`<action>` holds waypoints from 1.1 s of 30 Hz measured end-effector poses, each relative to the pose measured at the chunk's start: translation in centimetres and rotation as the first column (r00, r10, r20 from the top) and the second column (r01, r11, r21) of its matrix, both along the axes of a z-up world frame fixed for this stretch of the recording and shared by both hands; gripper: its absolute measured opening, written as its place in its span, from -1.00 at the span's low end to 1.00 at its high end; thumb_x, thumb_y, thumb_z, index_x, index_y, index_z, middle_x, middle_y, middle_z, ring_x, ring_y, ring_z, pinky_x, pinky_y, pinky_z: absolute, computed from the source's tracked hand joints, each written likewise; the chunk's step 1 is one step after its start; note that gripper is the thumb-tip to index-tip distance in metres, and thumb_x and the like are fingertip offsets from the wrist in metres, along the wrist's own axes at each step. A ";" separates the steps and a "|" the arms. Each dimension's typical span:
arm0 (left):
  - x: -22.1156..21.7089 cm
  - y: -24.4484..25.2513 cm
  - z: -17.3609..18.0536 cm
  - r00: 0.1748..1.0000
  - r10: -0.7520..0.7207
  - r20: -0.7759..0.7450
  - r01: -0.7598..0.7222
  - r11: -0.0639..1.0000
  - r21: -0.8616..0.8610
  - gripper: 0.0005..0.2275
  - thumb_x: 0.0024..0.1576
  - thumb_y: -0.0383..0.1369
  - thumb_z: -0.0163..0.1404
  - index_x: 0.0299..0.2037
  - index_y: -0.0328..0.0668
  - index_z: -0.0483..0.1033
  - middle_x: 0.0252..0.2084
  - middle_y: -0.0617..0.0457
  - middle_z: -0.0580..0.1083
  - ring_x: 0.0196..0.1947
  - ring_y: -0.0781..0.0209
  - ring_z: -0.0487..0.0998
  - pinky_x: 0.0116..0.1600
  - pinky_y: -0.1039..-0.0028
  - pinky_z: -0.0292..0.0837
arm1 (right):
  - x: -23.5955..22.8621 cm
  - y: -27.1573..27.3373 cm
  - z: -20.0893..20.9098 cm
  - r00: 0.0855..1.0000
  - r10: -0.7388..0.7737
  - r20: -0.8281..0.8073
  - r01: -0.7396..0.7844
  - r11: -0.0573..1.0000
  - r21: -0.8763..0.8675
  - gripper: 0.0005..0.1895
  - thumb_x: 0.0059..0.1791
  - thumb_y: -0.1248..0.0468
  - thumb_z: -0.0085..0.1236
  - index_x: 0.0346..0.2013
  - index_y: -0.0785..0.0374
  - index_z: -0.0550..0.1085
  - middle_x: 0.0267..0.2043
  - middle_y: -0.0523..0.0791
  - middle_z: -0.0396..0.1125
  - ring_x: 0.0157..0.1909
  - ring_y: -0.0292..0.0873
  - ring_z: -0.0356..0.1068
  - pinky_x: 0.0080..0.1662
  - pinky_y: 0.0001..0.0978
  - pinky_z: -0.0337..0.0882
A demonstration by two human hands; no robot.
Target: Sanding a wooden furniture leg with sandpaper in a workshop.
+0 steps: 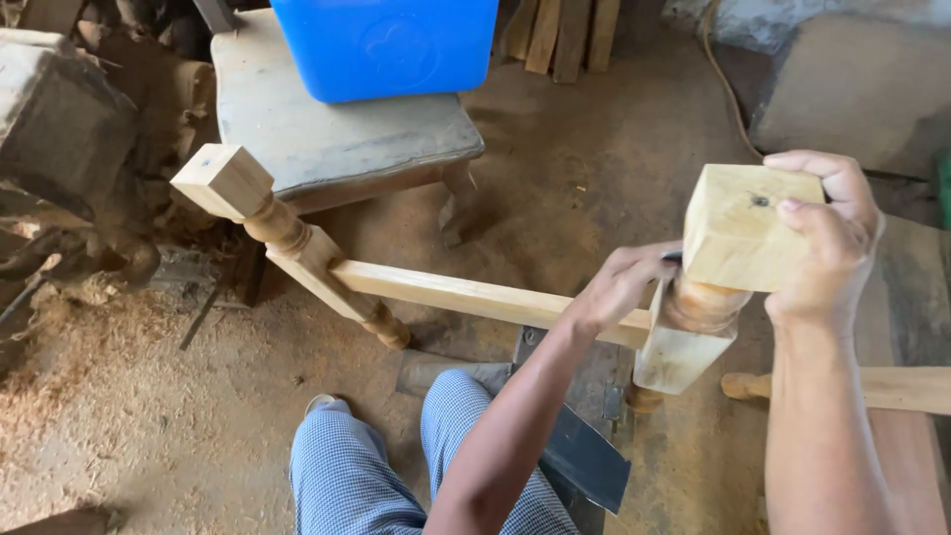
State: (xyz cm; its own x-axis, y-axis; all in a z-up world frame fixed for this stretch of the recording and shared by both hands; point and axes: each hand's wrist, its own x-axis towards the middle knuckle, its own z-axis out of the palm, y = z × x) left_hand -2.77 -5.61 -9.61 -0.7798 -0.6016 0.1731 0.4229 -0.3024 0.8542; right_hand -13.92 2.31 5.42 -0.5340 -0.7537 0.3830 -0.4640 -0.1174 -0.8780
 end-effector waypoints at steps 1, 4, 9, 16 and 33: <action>1.0 1.2 0.3 1.000 -0.006 -0.001 0.006 1.000 -0.002 -0.58 0.16 -0.46 -0.16 0.22 -0.43 0.46 0.21 -0.09 0.51 0.19 0.07 0.46 0.34 0.37 0.31 | 0.1 0.0 0.0 1.000 -0.006 -0.001 0.006 1.000 -0.002 -0.53 -0.12 0.26 -0.23 0.04 0.27 0.43 0.08 -0.12 0.36 0.07 -0.27 0.24 0.23 -0.55 0.18; 3.1 3.3 0.9 0.992 0.119 -0.043 -0.124 0.980 -0.157 -0.53 0.17 -0.41 -0.26 0.33 -0.25 0.31 0.50 -0.19 0.22 0.53 -0.17 0.19 0.55 0.06 0.14 | 0.5 -0.2 0.3 1.000 0.008 -0.028 -0.009 1.000 -0.025 -0.56 -0.10 0.31 -0.22 0.02 0.31 0.43 -0.01 -0.08 0.33 -0.04 -0.25 0.19 0.12 -0.45 0.20; -1.0 0.1 2.1 0.985 -0.025 0.173 0.013 0.997 0.070 -0.44 0.05 -0.41 -0.25 0.32 -0.40 0.37 0.26 -0.24 0.45 0.21 -0.04 0.43 0.32 0.27 0.33 | 0.6 -0.1 0.5 0.999 0.036 0.032 -0.036 0.999 -0.016 -0.56 -0.11 0.30 -0.22 0.03 0.27 0.42 0.00 -0.10 0.32 0.00 -0.27 0.19 0.17 -0.51 0.18; -0.7 0.2 0.9 0.997 -0.029 0.070 0.019 0.991 0.132 -0.67 0.19 -0.45 -0.14 0.05 -0.49 0.58 -0.34 0.08 0.45 -0.40 0.36 0.28 -0.27 0.64 0.19 | 0.5 0.2 0.3 1.000 0.019 0.025 -0.018 1.000 -0.007 -0.58 -0.10 0.32 -0.21 0.01 0.28 0.44 -0.02 -0.12 0.34 -0.03 -0.28 0.19 0.11 -0.55 0.16; 1.1 8.3 0.7 0.898 0.426 -0.113 -0.441 0.857 -0.267 -0.59 0.35 -0.31 -0.34 0.38 -0.28 0.17 0.52 -0.30 0.08 0.57 -0.21 0.01 0.58 -0.02 0.02 | 0.8 -0.2 0.5 0.998 0.037 0.044 -0.034 0.998 -0.049 -0.65 -0.09 0.34 -0.16 -0.04 0.25 0.45 -0.23 -0.13 0.29 -0.19 -0.30 0.15 -0.04 -0.45 0.19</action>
